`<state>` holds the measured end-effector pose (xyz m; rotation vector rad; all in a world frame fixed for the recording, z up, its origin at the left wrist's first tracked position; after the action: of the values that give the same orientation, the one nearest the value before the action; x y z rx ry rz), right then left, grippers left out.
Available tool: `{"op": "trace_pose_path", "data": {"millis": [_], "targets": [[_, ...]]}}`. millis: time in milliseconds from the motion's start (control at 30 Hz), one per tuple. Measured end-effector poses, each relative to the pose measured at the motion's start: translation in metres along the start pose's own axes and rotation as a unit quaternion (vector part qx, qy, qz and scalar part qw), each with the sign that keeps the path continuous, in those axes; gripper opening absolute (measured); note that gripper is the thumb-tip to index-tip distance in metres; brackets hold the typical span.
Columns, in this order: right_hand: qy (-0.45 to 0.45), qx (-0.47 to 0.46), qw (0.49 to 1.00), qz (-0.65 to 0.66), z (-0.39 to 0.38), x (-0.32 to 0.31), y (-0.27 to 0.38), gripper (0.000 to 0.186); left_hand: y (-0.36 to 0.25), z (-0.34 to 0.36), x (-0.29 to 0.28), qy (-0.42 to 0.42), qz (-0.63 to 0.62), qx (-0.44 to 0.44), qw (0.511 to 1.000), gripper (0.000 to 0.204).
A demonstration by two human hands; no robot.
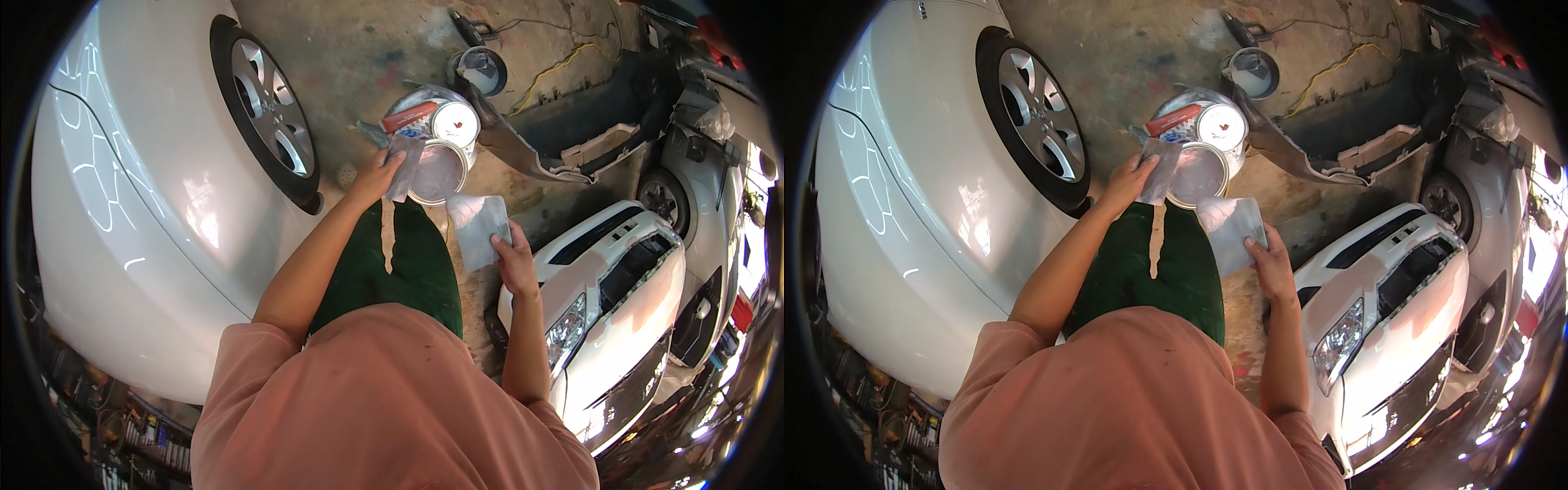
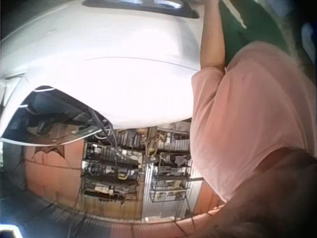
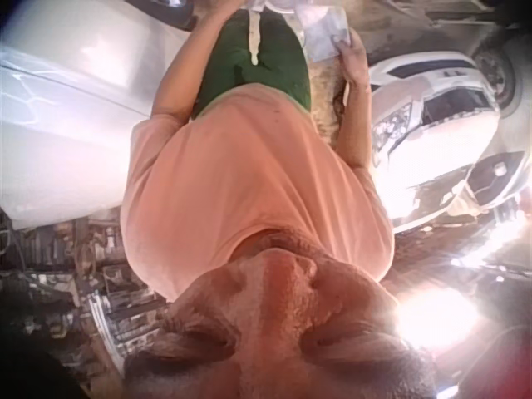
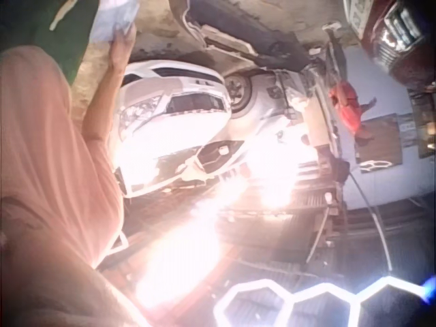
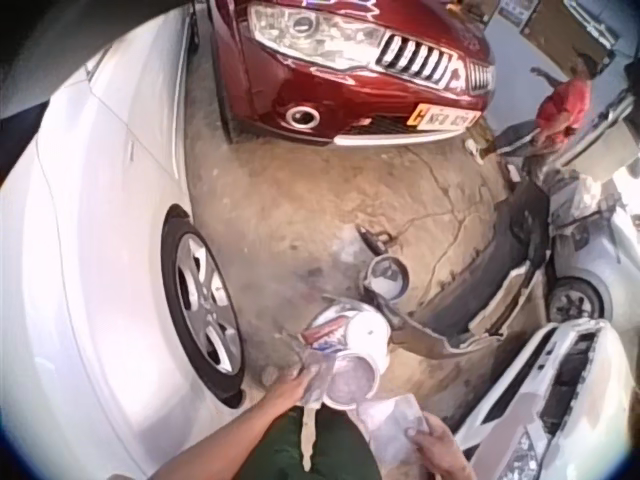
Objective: The person touches the hood of a white car, prepares sandpaper by dipping it into a bucket of water, and then sands the surface of the car hood using a sanding block.
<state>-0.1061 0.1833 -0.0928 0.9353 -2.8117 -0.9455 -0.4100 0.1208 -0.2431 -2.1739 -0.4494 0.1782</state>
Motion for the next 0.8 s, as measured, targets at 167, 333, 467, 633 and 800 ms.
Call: {"op": "trace_pose_path", "data": {"millis": [167, 333, 467, 633, 800], "targets": [[-0.024, -0.027, 0.999, 0.001, -0.04, -0.013, 0.025, 0.046, 0.017, 0.023, 0.038, 0.033, -0.011, 0.007, 0.999, 0.065], [-0.019, -0.035, 0.998, -0.042, -0.057, -0.014, 0.05, 0.048, 0.022, 0.029, 0.062, 0.077, -0.017, 0.013, 0.997, 0.072], [-0.043, -0.103, 0.967, -0.229, -0.039, 0.008, 0.068, 0.042, 0.014, 0.022, 0.073, 0.131, -0.085, -0.002, 0.988, 0.075], [-0.089, -0.148, 0.89, -0.423, -0.004, 0.049, 0.08, 0.045, 0.003, 0.004, 0.068, 0.143, -0.147, 0.027, 0.978, 0.069], [-0.081, -0.156, 0.781, -0.599, -0.029, 0.068, 0.11, 0.044, -0.01, -0.015, 0.063, 0.141, -0.197, -0.004, 0.97, 0.059]]}}
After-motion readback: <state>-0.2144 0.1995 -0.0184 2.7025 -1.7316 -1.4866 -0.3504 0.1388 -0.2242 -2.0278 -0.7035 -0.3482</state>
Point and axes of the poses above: each hand's wrist, its own z-axis towards the middle knuckle, its own x-axis out of the palm, y = z × x, the point moved 4 cm from there along z, towards the middle knuckle, and after that the axes turned 9 degrees about -z, right-handed, at the moved point
